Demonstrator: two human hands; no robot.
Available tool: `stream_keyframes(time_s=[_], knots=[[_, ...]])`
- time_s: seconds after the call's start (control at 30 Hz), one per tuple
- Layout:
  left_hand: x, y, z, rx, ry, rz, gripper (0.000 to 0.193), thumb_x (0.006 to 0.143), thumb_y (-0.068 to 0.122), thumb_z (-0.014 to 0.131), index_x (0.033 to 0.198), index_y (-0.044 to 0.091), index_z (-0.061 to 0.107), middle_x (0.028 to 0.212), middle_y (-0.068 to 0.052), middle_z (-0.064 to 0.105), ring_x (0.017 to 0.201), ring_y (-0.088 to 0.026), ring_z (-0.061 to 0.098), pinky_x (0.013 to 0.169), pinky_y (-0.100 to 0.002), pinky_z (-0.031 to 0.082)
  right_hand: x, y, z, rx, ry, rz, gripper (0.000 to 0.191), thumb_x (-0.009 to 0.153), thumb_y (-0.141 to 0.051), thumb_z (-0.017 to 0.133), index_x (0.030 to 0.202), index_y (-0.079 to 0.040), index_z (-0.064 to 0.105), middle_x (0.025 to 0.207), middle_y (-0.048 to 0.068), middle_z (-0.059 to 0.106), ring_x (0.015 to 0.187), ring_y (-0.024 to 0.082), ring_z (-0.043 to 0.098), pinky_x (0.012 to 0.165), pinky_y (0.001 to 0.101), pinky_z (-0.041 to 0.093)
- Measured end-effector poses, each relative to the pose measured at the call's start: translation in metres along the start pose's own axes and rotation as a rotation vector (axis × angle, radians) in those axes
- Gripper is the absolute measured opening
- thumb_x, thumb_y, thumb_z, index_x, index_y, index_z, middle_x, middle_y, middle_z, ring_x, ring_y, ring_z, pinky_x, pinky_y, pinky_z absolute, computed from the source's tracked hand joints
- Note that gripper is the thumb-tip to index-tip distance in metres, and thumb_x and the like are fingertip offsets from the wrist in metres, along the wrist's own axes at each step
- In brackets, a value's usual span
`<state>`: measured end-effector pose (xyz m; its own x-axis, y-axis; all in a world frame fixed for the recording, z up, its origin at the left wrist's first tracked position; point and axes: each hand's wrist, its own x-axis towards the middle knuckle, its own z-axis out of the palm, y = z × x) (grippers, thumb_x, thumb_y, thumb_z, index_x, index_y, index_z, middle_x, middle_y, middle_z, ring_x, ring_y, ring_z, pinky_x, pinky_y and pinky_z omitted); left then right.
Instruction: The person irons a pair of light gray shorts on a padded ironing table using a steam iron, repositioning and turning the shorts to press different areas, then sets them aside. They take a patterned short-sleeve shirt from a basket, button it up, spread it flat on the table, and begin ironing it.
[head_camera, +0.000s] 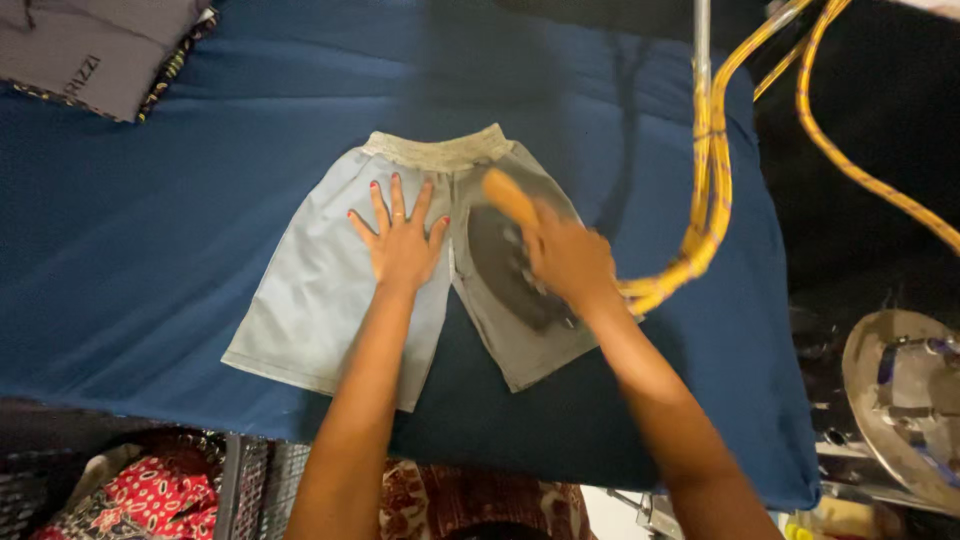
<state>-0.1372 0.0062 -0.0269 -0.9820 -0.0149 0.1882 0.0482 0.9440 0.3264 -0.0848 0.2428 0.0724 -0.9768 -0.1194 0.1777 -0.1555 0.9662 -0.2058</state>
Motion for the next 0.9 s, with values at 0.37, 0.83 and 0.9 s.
stream_keyframes(time_s=[0.37,0.83,0.9], knots=[[0.001,0.001,-0.004,-0.018,-0.028,-0.034,0.067,0.099,0.061,0.044,0.16,0.037,0.031,0.171,-0.006,0.012,0.157,-0.037,0.001,0.117,-0.072,-0.005,0.045,0.021,0.007,-0.052,-0.164,-0.161,0.048,0.092,-0.022,0.061,0.134,-0.009,0.042,0.091,0.026,0.071,0.082,0.05,0.069,0.072,0.0608,0.053],[-0.002,-0.001,0.002,-0.007,0.031,0.006,0.068,0.098,0.062,0.044,0.159,0.035,0.034,0.171,-0.009,0.017,0.156,-0.039,0.005,0.116,-0.074,-0.002,-0.057,0.034,-0.035,-0.318,-0.197,-0.047,0.025,0.101,-0.023,0.052,0.124,-0.014,0.051,0.095,0.016,0.072,0.079,0.04,0.073,0.062,0.0533,0.057],[-0.001,0.0,0.002,0.0,0.033,0.011,0.068,0.098,0.062,0.044,0.16,0.035,0.033,0.17,-0.009,0.017,0.156,-0.039,0.006,0.115,-0.074,-0.002,-0.021,0.031,-0.016,-0.285,-0.152,0.072,0.029,0.1,-0.023,0.05,0.128,-0.013,0.047,0.101,0.019,0.07,0.08,0.045,0.072,0.065,0.0554,0.057]])
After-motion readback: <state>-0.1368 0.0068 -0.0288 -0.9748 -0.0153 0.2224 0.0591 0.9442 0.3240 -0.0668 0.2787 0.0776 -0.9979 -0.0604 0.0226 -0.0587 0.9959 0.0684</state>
